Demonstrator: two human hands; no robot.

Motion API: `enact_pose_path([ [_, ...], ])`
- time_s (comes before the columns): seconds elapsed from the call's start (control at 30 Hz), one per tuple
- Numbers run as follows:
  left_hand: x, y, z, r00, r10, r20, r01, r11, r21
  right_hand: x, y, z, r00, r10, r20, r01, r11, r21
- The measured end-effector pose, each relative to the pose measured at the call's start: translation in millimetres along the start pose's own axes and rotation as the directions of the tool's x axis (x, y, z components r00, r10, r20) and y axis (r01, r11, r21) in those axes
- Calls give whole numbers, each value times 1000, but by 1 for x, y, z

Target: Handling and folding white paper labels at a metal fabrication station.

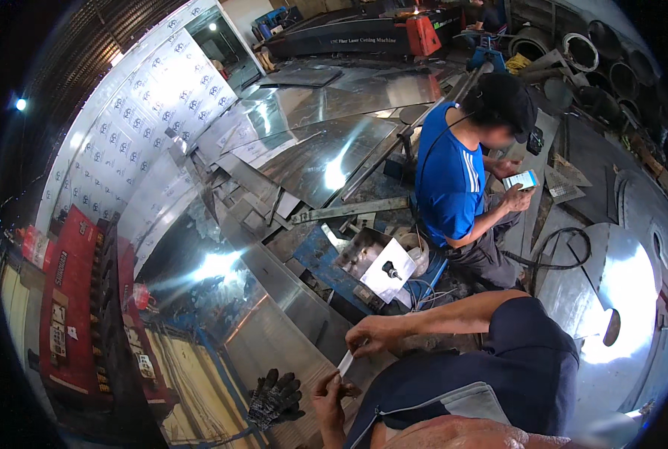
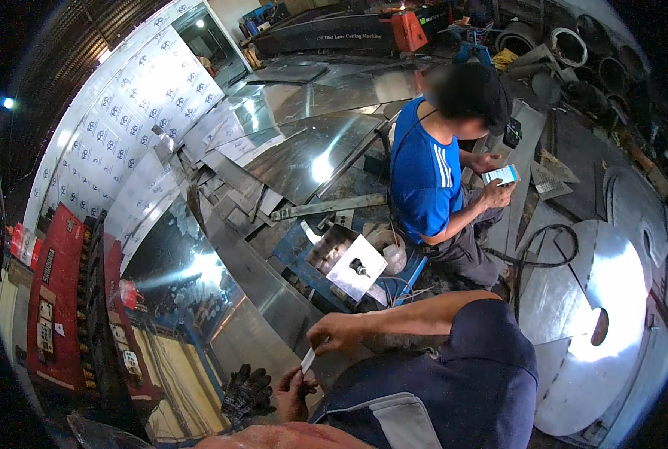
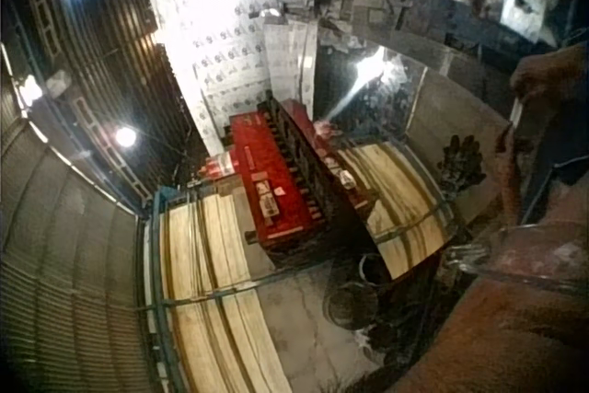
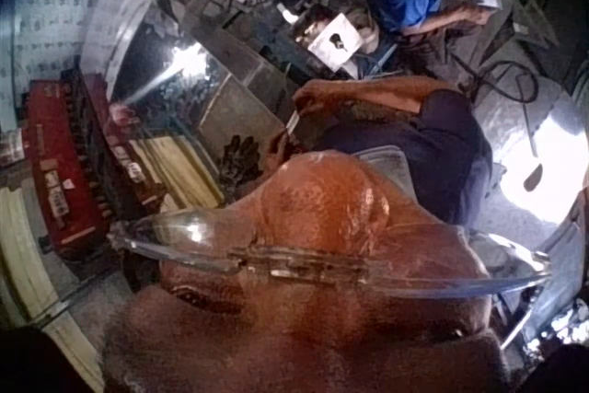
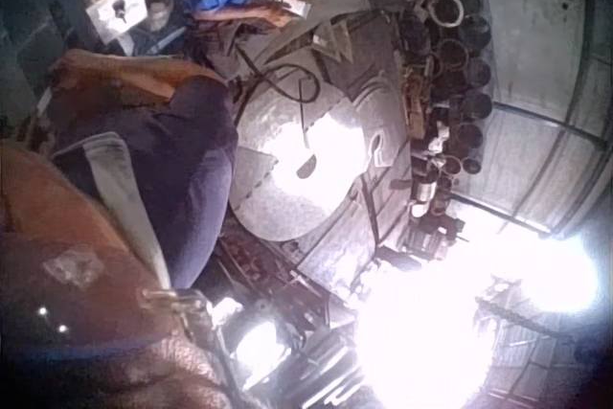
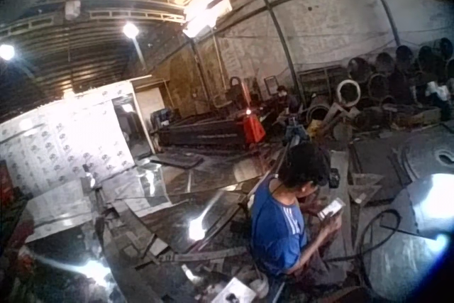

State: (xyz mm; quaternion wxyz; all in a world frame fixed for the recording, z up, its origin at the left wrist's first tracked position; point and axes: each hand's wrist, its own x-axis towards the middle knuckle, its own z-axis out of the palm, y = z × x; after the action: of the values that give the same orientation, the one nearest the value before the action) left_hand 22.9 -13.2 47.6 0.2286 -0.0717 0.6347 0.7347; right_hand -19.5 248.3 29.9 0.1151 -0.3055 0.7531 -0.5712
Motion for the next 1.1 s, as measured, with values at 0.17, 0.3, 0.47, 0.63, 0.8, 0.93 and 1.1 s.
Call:
enact_pose_path([
  [0.17, 6, 8, 9, 981, 190, -31, -171, 936, 307, -1, -2, -10, 997, -14, -73, 20, 997, 69],
  [0.3, 16, 14, 17, 955, 282, -91, -240, 916, 322, -2, -2, -13, 989, -32, -144, 48, 993, 109],
  [0.47, 21, 26, 27, 947, 307, -97, -261, 909, 326, -6, 0, -14, 977, -2, -213, 32, 990, 137],
  [0.63, 25, 32, 31, 936, 348, -52, -315, 896, 313, -15, -8, -14, 965, 20, -261, 19, 989, 145],
  [0.8, 26, 35, 28, 916, 400, -23, -370, 868, 332, -21, -15, -17, 951, 47, -306, 19, 977, 210],
  [0.93, 30, 35, 36, 906, 424, -13, -397, 859, 324, -23, -11, -16, 946, 79, -316, -27, 986, 166],
  [1.1, 27, 38, 44, 895, 424, -141, -378, 886, 268, -11, -13, -19, 931, 98, -352, -14, 973, 232],
])
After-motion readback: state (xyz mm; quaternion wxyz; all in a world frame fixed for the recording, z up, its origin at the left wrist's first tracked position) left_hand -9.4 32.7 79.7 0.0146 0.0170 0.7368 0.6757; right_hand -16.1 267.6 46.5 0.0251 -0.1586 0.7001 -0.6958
